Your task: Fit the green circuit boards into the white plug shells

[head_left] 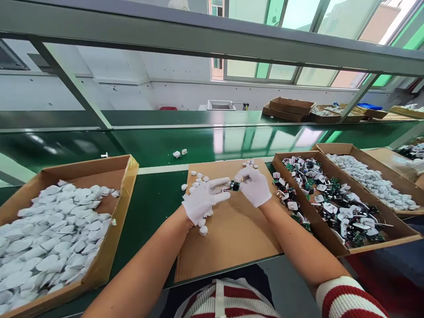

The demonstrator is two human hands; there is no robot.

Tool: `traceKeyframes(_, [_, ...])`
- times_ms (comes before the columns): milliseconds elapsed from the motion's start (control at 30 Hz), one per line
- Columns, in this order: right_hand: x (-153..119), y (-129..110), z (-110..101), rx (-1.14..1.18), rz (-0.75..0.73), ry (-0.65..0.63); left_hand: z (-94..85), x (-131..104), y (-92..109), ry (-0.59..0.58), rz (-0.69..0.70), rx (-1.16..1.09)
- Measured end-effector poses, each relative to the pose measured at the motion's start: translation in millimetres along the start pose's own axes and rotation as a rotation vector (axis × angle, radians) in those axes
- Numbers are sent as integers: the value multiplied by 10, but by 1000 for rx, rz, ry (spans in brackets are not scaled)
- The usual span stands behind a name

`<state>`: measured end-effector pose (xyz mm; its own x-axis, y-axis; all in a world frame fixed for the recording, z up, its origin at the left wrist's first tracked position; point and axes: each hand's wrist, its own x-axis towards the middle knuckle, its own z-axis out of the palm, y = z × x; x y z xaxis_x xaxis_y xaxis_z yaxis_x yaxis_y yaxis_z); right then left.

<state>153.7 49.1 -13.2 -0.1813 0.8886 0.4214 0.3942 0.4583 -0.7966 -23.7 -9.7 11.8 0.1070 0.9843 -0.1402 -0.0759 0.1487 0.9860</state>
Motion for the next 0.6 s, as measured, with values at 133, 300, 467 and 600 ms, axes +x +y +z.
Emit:
traceKeyframes(133, [114, -85, -6, -94, -6, -78, -69, 64, 44, -108, -110, 145])
traceKeyframes(300, [391, -144, -16, -114, 179, -178, -228, 237, 133, -33, -111, -126])
traceKeyframes(467, [458, -19, 109, 386, 476, -257, -315, 440, 119, 32, -128, -396])
traceKeyframes(600, [352, 197, 238, 432, 519, -164, -334, 517, 14, 280, -35, -312])
